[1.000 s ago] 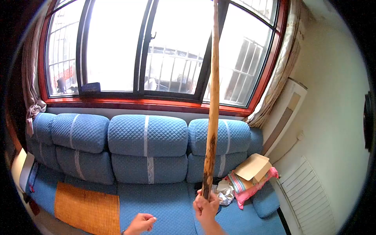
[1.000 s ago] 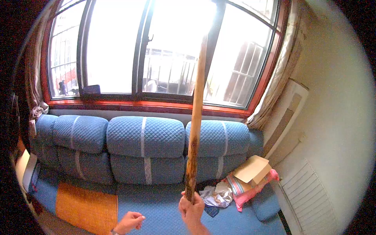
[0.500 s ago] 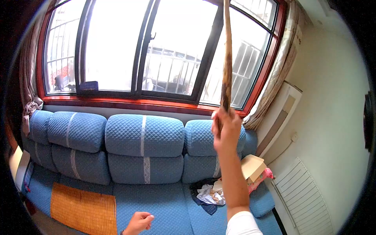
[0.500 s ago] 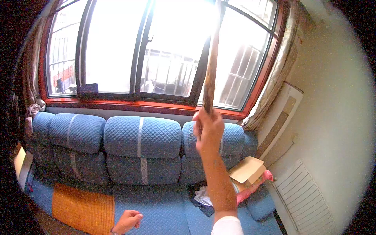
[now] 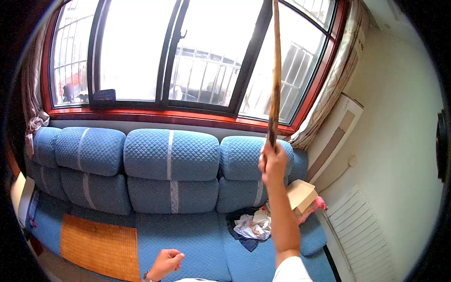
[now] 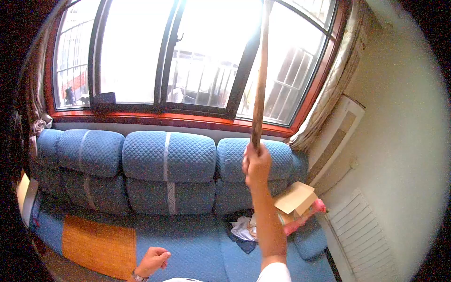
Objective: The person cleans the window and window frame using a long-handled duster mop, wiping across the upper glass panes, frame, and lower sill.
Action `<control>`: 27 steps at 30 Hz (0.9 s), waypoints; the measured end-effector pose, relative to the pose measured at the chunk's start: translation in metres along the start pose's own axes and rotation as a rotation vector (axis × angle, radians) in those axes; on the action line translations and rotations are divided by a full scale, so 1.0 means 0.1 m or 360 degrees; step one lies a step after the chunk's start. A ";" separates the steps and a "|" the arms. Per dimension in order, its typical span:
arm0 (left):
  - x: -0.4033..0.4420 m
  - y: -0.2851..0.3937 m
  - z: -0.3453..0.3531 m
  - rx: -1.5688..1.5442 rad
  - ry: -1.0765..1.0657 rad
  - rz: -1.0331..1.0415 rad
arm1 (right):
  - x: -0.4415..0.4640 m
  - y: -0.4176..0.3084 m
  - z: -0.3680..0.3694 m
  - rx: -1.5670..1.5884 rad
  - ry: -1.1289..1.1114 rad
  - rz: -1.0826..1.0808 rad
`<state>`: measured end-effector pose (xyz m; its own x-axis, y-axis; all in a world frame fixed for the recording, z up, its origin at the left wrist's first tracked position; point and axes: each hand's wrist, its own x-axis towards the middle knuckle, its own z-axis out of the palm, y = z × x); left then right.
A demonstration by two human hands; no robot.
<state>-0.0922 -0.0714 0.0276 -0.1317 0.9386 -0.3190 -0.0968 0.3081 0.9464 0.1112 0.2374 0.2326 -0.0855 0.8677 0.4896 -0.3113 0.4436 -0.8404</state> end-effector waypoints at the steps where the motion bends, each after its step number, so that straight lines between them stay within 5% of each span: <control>1: 0.00 0.01 0.01 0.0001 -0.0005 -0.0007 | -0.16 0.13 -0.07 0.0031 0.0010 0.0083; 12: 0.15 -0.04 0.01 0.0069 -0.0135 -0.0040 | -1.76 0.71 -0.25 0.0290 0.0153 0.0483; 27: 0.14 -0.12 0.03 0.0047 -0.0200 -0.0071 | -2.61 0.59 -0.30 0.0066 0.0108 0.0813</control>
<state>-0.0896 -0.0617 0.0115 -0.0033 0.9353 -0.3538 -0.0706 0.3527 0.9331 0.1433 0.0443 0.0482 -0.1750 0.9846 0.0016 -0.2831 -0.0488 -0.9579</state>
